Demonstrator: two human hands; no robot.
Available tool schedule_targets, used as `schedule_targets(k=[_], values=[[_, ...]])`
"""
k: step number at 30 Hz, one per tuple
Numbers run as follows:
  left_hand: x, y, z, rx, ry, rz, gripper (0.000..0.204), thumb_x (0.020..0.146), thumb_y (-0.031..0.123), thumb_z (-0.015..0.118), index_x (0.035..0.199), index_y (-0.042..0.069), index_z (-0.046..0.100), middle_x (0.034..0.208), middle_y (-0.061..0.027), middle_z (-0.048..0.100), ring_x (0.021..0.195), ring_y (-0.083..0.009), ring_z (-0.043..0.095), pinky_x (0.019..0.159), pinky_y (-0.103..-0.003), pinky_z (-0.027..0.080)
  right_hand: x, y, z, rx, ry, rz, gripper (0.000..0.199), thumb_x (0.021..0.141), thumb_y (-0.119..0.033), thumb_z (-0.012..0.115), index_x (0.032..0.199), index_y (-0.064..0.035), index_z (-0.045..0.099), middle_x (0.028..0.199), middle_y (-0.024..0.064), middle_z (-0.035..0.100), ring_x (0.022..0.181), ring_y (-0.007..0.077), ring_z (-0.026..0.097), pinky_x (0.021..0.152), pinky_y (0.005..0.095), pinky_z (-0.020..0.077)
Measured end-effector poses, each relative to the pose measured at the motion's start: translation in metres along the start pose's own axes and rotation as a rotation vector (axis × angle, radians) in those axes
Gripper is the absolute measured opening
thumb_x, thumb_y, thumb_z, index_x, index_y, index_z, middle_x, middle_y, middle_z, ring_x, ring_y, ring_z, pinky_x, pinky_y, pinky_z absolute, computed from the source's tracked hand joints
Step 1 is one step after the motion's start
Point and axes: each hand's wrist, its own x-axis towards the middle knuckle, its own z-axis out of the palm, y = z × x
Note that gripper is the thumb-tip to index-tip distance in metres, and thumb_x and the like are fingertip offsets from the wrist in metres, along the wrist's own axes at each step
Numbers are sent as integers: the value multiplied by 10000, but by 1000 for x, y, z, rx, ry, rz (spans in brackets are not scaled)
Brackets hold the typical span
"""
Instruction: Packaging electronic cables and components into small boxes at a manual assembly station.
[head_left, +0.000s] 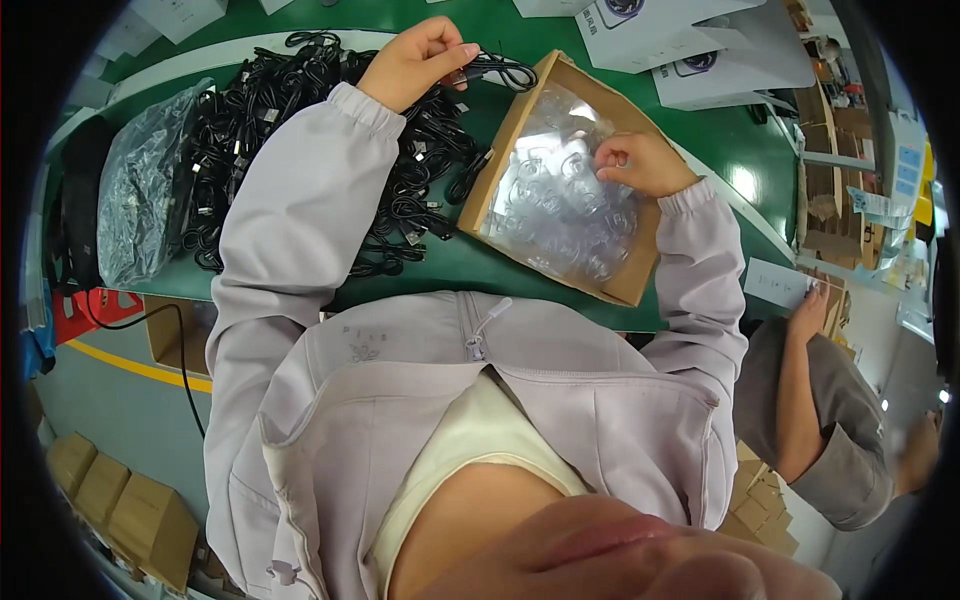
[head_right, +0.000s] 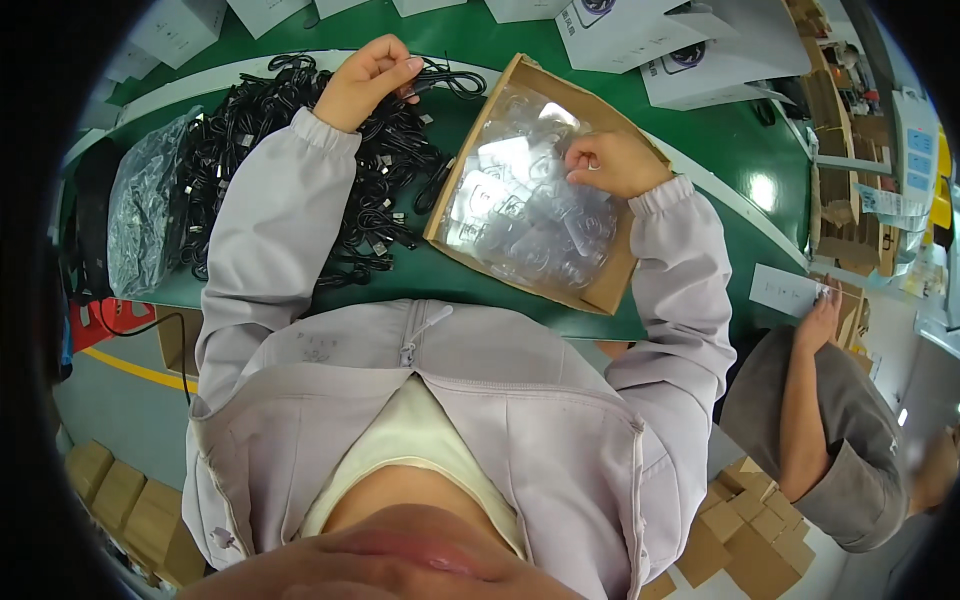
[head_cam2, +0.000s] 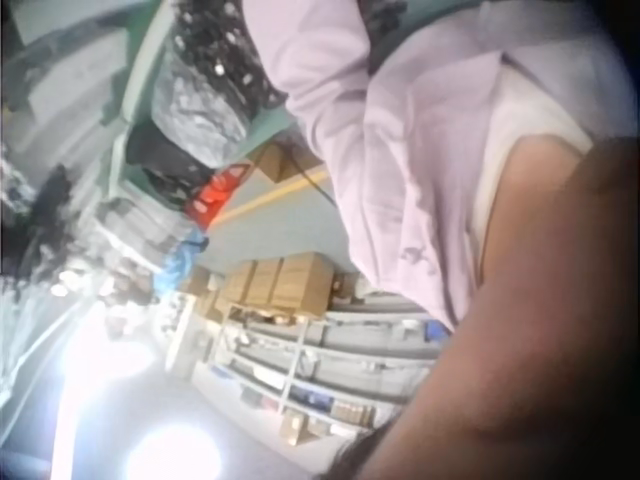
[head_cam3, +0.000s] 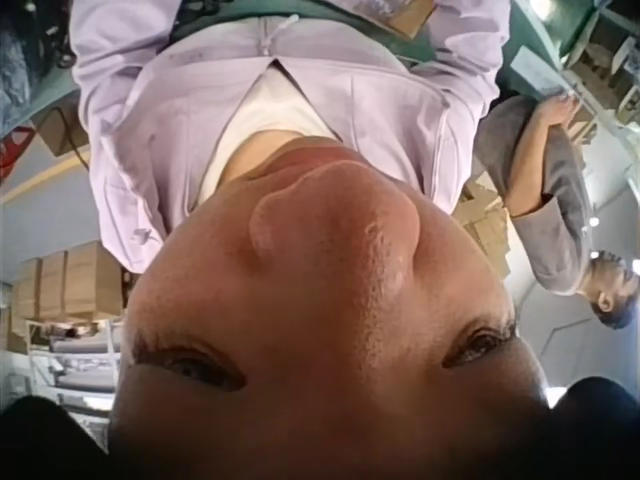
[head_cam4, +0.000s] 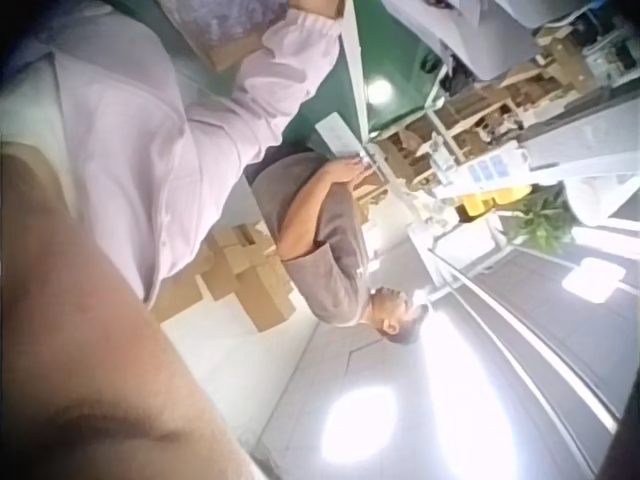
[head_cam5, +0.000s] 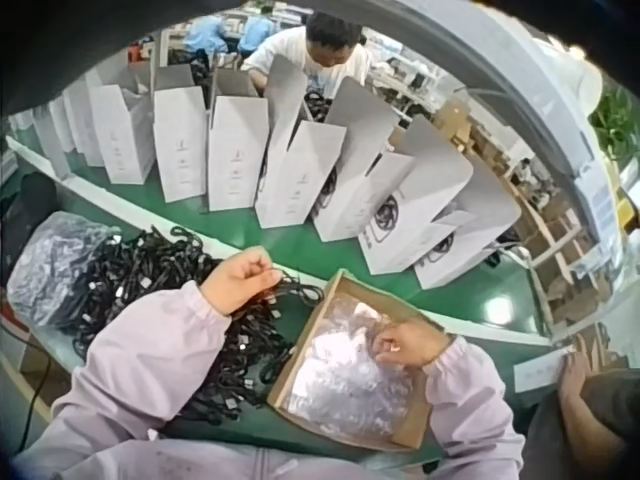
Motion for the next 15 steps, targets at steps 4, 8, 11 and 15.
schedule_targets(k=[4,8,11,15], values=[[-1,1,3,-2,3,5,182,834,168,565,760,53,445,643,-25,549,588,-97,540,555,-218,432,-7,13,-8,209,76,-33,177,728,-108,644,875,-18,603,760,34,569,685,107,491,622,240,400],[-5,2,5,6,8,4,184,834,165,565,755,55,441,642,-21,548,587,-89,537,557,-217,432,-21,-3,-36,345,328,-197,112,744,-88,624,793,6,587,758,23,575,713,96,495,671,232,397],[-4,1,7,25,7,-12,187,834,164,565,751,56,437,642,-19,548,588,-83,535,558,-215,433,-27,-15,-47,348,331,-127,79,764,-62,591,761,13,567,898,52,587,802,124,510,732,227,390],[-3,3,7,42,6,-1,199,833,165,566,739,55,430,643,-19,550,592,-77,538,560,-213,435,-27,-27,-59,80,290,-385,57,783,-47,560,767,7,556,1057,80,551,898,157,510,777,236,385]])
